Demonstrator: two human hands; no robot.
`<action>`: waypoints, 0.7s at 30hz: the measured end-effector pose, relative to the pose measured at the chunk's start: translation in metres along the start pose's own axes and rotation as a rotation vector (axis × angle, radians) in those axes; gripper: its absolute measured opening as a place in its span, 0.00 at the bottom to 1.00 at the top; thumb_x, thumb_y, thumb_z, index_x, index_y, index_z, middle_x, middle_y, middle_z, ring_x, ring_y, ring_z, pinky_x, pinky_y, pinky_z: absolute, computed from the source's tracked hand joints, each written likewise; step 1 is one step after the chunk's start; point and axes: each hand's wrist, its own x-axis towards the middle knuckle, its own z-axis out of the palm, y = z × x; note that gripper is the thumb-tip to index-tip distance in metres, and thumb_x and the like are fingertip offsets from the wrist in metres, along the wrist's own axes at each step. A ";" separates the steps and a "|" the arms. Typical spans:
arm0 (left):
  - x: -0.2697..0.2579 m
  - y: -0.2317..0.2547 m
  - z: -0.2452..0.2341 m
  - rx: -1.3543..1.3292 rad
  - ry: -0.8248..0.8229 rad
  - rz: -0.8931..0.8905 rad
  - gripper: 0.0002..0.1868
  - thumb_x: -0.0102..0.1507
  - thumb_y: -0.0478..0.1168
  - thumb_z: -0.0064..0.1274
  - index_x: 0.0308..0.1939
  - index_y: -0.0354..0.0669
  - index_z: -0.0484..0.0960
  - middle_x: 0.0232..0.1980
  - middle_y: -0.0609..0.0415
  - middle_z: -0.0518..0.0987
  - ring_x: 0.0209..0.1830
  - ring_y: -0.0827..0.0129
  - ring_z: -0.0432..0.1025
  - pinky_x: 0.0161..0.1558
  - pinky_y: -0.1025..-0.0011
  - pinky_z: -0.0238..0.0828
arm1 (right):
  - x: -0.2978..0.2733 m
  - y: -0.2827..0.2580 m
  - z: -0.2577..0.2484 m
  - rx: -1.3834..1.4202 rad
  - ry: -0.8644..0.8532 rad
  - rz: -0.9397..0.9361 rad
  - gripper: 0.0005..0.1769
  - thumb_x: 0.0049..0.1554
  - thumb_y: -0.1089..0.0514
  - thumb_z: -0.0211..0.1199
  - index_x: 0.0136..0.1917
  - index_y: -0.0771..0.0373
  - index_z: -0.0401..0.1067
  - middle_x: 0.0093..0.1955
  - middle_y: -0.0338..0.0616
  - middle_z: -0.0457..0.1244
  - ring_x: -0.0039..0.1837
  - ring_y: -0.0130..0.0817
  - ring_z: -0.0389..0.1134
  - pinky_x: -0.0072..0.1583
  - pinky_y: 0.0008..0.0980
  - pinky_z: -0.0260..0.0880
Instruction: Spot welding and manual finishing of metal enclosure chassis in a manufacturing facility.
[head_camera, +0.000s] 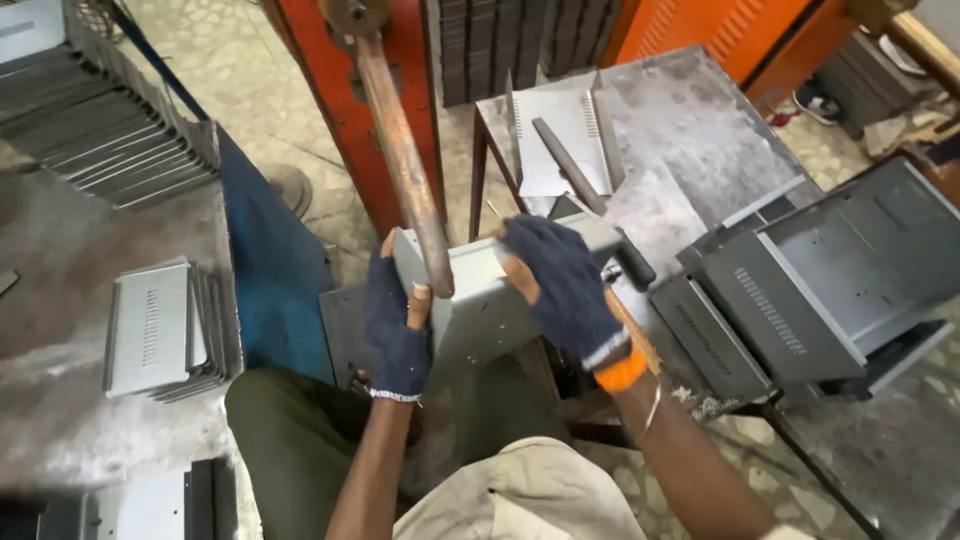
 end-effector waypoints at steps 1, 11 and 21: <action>0.003 0.003 -0.001 0.008 0.013 -0.005 0.40 0.64 0.68 0.51 0.73 0.49 0.70 0.73 0.49 0.71 0.74 0.60 0.63 0.74 0.60 0.53 | 0.018 0.000 -0.003 0.009 -0.011 -0.007 0.20 0.66 0.49 0.53 0.66 0.58 0.74 0.60 0.49 0.70 0.68 0.50 0.67 0.70 0.44 0.61; 0.025 -0.015 -0.020 -0.344 -0.334 -0.266 0.47 0.54 0.51 0.71 0.74 0.54 0.66 0.77 0.41 0.58 0.76 0.47 0.54 0.74 0.46 0.48 | 0.077 0.007 -0.010 -0.288 -0.381 0.308 0.31 0.63 0.32 0.55 0.33 0.55 0.80 0.30 0.53 0.68 0.46 0.60 0.72 0.49 0.52 0.73; 0.020 -0.006 -0.017 -0.488 -0.319 -0.276 0.48 0.49 0.44 0.77 0.70 0.46 0.68 0.80 0.41 0.54 0.79 0.51 0.49 0.74 0.49 0.54 | 0.075 0.007 -0.015 -0.420 -0.238 0.015 0.25 0.62 0.38 0.61 0.32 0.55 0.79 0.26 0.54 0.65 0.39 0.59 0.71 0.42 0.49 0.71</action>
